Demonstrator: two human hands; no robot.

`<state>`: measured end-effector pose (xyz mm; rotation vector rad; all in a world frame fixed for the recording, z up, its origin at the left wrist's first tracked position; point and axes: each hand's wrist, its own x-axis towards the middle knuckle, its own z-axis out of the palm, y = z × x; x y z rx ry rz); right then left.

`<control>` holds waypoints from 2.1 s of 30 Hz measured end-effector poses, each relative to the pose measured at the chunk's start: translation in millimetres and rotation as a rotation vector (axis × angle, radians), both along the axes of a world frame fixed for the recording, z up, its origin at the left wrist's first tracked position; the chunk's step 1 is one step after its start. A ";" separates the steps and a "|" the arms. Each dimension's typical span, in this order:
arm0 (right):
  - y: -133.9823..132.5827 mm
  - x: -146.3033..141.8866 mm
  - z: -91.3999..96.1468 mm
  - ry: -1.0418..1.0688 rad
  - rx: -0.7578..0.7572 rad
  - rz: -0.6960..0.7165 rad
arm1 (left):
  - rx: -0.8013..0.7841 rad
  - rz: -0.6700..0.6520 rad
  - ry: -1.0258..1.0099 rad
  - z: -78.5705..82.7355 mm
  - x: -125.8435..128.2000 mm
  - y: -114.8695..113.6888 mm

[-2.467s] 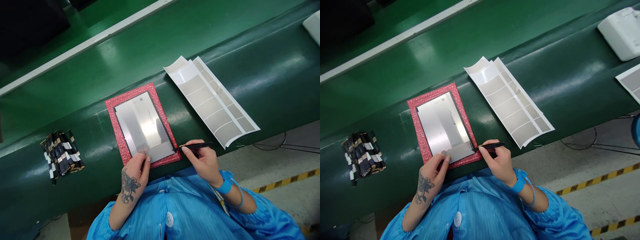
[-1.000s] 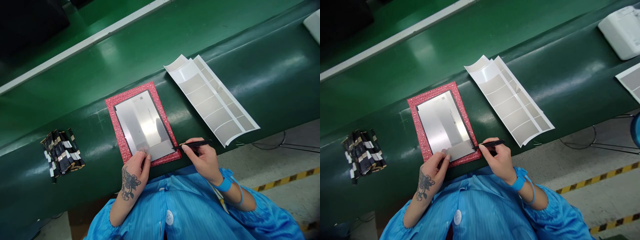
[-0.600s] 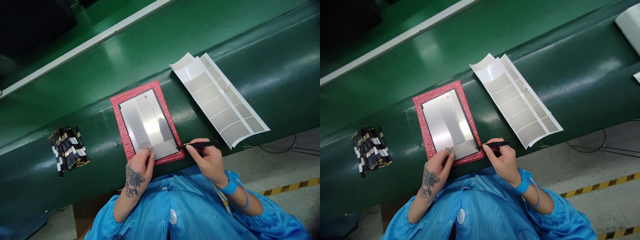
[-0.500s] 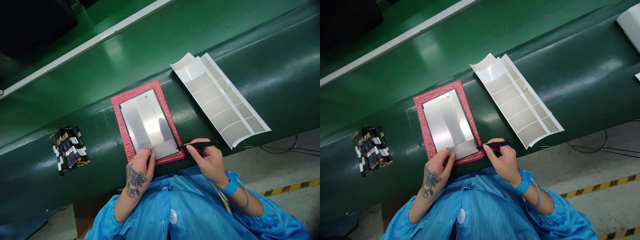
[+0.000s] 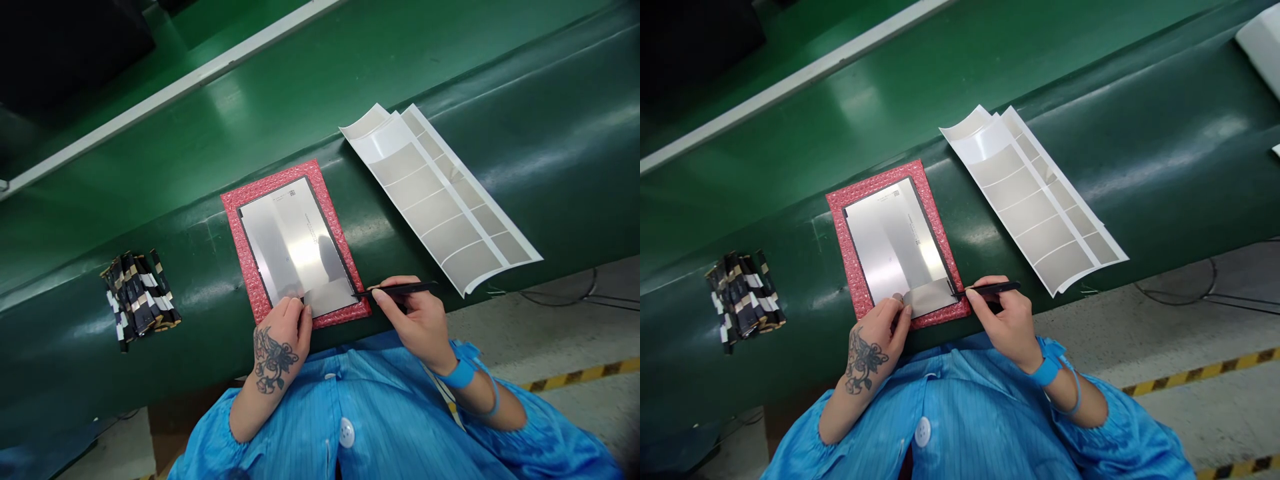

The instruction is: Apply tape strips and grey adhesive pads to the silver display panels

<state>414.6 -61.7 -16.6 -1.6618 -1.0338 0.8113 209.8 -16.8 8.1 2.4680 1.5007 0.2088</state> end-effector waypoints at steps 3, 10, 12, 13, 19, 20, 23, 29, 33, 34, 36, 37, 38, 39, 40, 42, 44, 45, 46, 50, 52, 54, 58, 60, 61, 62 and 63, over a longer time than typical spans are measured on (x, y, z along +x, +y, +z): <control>0.3 0.1 -0.2 0.006 -0.004 0.000 | -0.008 0.001 -0.007 -0.1 -0.5 -0.1; 0.7 0.6 1.4 0.009 -0.019 0.001 | -0.024 -0.002 0.006 0.0 -1.3 0.2; 0.9 0.5 1.7 0.008 -0.018 0.000 | -0.018 -0.003 0.006 -0.2 -1.3 0.0; 1.0 0.4 1.8 0.007 -0.024 0.001 | -0.015 -0.004 0.007 -0.3 -1.2 -0.1; 1.5 0.2 2.3 0.013 -0.045 -0.002 | 0.010 -0.009 0.038 2.3 1.2 0.7; 1.5 0.3 2.3 0.014 -0.046 -0.002 | 0.003 -0.003 0.047 3.2 1.2 1.2; 1.1 0.3 1.6 0.012 -0.034 -0.001 | -0.041 0.042 0.077 4.9 -1.2 2.9; -0.4 -0.2 -0.9 -0.004 -0.029 -0.002 | -0.110 0.155 0.039 1.1 -10.1 2.3; -0.5 -0.1 -1.0 -0.004 -0.030 -0.004 | -0.164 0.151 -0.005 1.3 -16.5 -1.2; -0.4 -0.1 -0.9 -0.002 -0.030 -0.005 | -0.180 0.144 -0.017 2.6 -18.2 -2.0; 0.0 -0.3 -0.7 0.002 -0.025 -0.004 | -0.184 0.107 -0.052 6.2 -20.1 -3.4; 0.2 -0.5 -0.7 0.000 -0.020 -0.003 | -0.160 0.081 -0.079 8.1 -19.5 -4.0; 0.4 -0.7 -0.8 -0.002 -0.015 -0.002 | -0.114 0.052 -0.109 9.7 -17.6 -4.7; 0.5 -0.9 -1.0 -0.005 -0.010 -0.001 | -0.050 0.019 -0.145 10.6 -14.1 -5.5; 0.7 -1.2 -1.2 -0.006 -0.005 -0.002 | 0.025 -0.025 -0.182 10.6 -9.1 -6.5; 0.8 -1.7 -1.6 -0.005 0.003 -0.006 | 0.155 -0.157 -0.233 6.5 3.8 -8.9; 0.7 -1.9 -1.6 0.001 0.005 -0.010 | 0.216 -0.306 -0.226 -3.3 17.1 -11.8; 0.6 -1.9 -1.5 0.003 0.004 -0.010 | 0.229 -0.352 -0.199 -9.7 22.5 -13.3; 0.5 -1.8 -1.4 0.004 0.002 -0.009 | 0.236 -0.370 -0.161 -16.5 26.5 -15.0; -0.6 -1.0 -2.6 0.019 -0.015 -0.010 | 0.255 -0.338 -0.029 -37.5 29.8 -21.7; -2.2 -1.0 -4.9 0.075 -0.015 -0.041 | 0.238 -0.343 -0.009 -40.7 27.8 -24.0; -5.0 -1.5 -8.2 0.122 -0.005 -0.074 | 0.220 -0.353 0.000 -40.2 26.8 -24.9; -11.4 -4.0 -14.7 0.049 0.080 -0.065 | 0.260 -0.329 -0.010 -37.9 31.5 -23.3; -13.1 -4.8 -16.8 0.102 0.124 -0.089 | 0.278 -0.298 -0.023 -38.0 35.8 -21.4; -13.4 -4.9 -17.3 0.160 0.142 -0.114 | 0.279 -0.289 -0.027 -38.2 37.7 -20.4; -13.3 -5.0 -17.3 0.219 0.159 -0.143 | 0.275 -0.286 -0.029 -38.3 39.0 -19.5; -12.6 -5.0 -16.5 0.272 0.179 -0.171 | 0.264 -0.291 -0.030 -38.4 39.5 -18.9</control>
